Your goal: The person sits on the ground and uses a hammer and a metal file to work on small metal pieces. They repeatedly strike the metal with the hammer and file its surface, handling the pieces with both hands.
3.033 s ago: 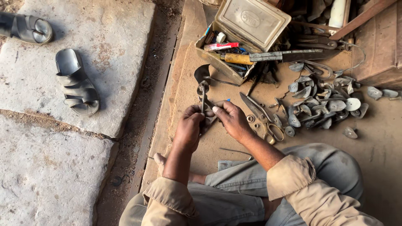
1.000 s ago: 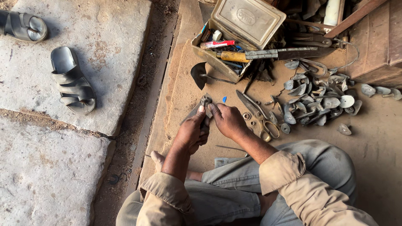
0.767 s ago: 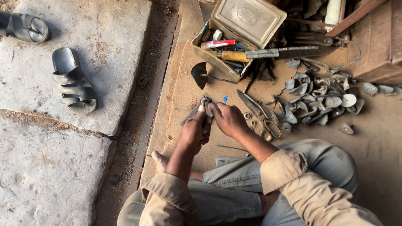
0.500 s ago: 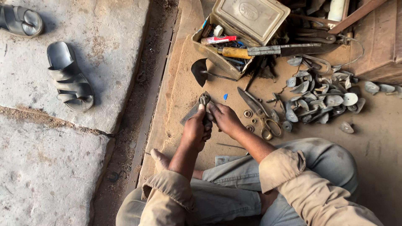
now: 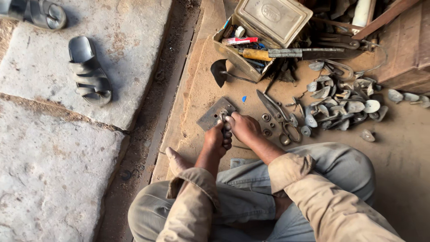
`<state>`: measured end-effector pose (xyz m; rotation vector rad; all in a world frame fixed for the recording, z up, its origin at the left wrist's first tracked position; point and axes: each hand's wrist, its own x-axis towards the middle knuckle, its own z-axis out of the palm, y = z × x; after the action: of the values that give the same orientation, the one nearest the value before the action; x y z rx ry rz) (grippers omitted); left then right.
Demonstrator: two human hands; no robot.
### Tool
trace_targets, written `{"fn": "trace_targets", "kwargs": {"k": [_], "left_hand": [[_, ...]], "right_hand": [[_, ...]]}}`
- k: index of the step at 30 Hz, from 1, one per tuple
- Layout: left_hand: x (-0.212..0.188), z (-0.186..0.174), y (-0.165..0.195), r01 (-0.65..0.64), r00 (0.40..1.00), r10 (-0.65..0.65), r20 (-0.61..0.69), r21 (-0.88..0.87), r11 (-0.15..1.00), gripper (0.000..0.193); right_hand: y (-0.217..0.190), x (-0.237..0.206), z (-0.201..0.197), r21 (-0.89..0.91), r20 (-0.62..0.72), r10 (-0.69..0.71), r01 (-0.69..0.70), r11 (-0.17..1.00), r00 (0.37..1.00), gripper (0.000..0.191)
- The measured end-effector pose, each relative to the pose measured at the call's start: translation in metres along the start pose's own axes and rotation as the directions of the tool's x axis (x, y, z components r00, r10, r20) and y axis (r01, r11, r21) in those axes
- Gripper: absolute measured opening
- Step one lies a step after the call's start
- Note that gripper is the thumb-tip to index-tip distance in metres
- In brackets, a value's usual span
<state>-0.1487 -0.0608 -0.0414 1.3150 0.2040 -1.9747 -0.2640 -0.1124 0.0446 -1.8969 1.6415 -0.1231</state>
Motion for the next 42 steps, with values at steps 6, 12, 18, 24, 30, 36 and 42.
{"fn": "trace_targets", "kwargs": {"k": [6, 12, 18, 24, 30, 36, 42], "left_hand": [[0.018, -0.014, -0.009, -0.017, 0.999, 0.019, -0.047, 0.027, 0.999, 0.044], [0.008, -0.014, 0.0, -0.254, 0.964, 0.262, -0.036, 0.152, 0.955, 0.04], [-0.014, -0.002, 0.017, -0.157, 0.984, 0.169, -0.065, 0.156, 0.975, 0.049], [-0.002, 0.001, 0.02, -0.12, 0.978, 0.132, 0.159, -0.085, 0.989, 0.029], [-0.006, -0.014, 0.018, -0.602, 0.792, 0.424, 0.438, 0.671, 0.433, 0.013], [-0.042, -0.01, 0.024, -0.138, 0.923, 0.352, 0.154, 0.988, -0.072, 0.018], [-0.113, -0.011, 0.024, -0.08, 0.814, 0.544, -0.203, 0.889, 0.451, 0.038]], "right_hand": [[0.001, -0.001, 0.013, -0.032, 0.091, 0.074, -0.071, 0.997, 0.993, 0.038], [0.002, 0.01, 0.024, 0.026, 0.115, -0.015, 0.012, 1.0, 0.993, 0.038], [0.013, 0.001, 0.031, -0.156, 0.02, -0.085, 0.087, 0.984, 0.996, 0.028], [0.005, -0.011, 0.035, -0.423, -0.041, -0.258, 0.218, 0.88, 0.965, 0.023], [-0.026, -0.029, 0.024, -0.385, 0.103, -0.07, 0.105, 0.917, 0.992, 0.025], [-0.051, -0.036, 0.023, -0.586, 0.232, -0.2, 0.3, 0.753, 0.952, 0.024], [-0.066, -0.034, 0.02, -0.669, 0.283, -0.329, 0.431, 0.606, 0.901, 0.027]]}}
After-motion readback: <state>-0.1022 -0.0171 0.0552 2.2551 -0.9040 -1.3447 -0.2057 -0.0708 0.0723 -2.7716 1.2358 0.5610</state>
